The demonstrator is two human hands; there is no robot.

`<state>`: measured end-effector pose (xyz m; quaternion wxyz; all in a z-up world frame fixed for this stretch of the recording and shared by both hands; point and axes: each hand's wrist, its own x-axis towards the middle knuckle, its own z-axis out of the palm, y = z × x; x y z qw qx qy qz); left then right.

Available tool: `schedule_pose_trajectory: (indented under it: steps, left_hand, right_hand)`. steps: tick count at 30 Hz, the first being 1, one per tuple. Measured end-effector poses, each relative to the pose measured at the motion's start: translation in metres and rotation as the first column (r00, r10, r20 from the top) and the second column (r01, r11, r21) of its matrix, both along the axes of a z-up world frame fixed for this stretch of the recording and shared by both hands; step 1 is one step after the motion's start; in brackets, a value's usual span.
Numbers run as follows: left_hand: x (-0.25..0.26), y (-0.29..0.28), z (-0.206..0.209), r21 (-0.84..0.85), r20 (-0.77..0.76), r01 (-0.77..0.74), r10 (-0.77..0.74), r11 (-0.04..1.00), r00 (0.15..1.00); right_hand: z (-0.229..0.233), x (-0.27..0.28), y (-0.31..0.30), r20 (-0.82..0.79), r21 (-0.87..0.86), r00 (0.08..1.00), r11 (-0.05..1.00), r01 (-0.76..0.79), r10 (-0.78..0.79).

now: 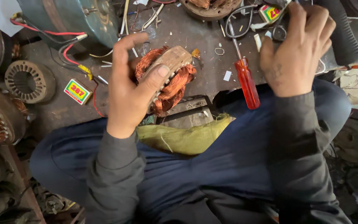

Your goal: The person is repairing a motor stator by hand. They use a screwdriver to pry and separate copper windings, then use scissors and pliers to cut and remove sections of the winding. The person rotates the stator to access different areas and continues to remove copper wire throughout the clip.

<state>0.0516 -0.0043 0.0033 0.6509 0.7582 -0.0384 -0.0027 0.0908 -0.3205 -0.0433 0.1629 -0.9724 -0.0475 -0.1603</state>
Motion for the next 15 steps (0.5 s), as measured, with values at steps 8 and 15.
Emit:
schedule_pose_trajectory:
  steps: [8, 15]
  left_hand:
    - [0.007, 0.016, 0.004, 0.204, -0.034, 0.079, -0.074, 0.976, 0.997]
    - [0.007, 0.023, 0.003, 0.113, -0.119, 0.109, -0.096, 0.988, 0.988]
  right_hand:
    - [-0.018, 0.034, -0.003, 0.118, -0.005, 0.991, 0.998, 0.069, -0.068]
    - [-0.031, 0.031, -0.028, 0.247, 0.200, 0.956, 0.974, 0.108, -0.157]
